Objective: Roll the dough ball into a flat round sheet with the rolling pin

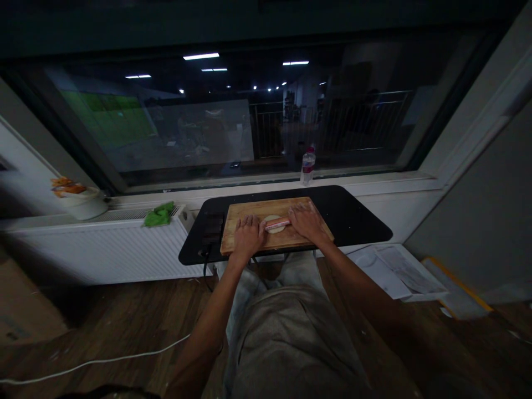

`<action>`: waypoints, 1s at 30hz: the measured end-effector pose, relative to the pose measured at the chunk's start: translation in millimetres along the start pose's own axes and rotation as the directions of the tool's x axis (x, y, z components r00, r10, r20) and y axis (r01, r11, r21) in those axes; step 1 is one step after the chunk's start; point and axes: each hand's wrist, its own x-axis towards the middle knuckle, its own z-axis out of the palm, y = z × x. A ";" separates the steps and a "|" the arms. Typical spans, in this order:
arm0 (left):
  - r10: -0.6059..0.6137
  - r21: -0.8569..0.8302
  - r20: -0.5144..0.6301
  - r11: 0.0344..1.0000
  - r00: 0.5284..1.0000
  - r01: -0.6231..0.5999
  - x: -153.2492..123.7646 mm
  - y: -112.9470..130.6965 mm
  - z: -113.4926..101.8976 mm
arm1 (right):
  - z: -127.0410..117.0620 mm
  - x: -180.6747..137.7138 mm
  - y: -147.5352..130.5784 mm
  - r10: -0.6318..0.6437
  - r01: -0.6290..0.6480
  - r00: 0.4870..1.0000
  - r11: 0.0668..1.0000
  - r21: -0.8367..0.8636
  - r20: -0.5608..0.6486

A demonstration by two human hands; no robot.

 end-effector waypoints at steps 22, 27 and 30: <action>-0.001 0.045 0.114 0.999 0.993 -0.004 28.9 -15.4 -5.0 | 15.1 79.0 11.8 -0.055 0.047 0.985 0.998 0.051 0.162; 0.018 0.061 0.138 0.998 0.990 -0.026 33.9 -20.8 -6.4 | 19.5 93.2 6.9 -0.017 0.009 0.982 0.999 0.044 0.187; 0.034 0.068 0.116 0.997 0.993 -0.042 36.4 -21.7 -10.0 | 22.5 96.1 5.6 -0.014 0.005 0.985 0.999 0.053 0.171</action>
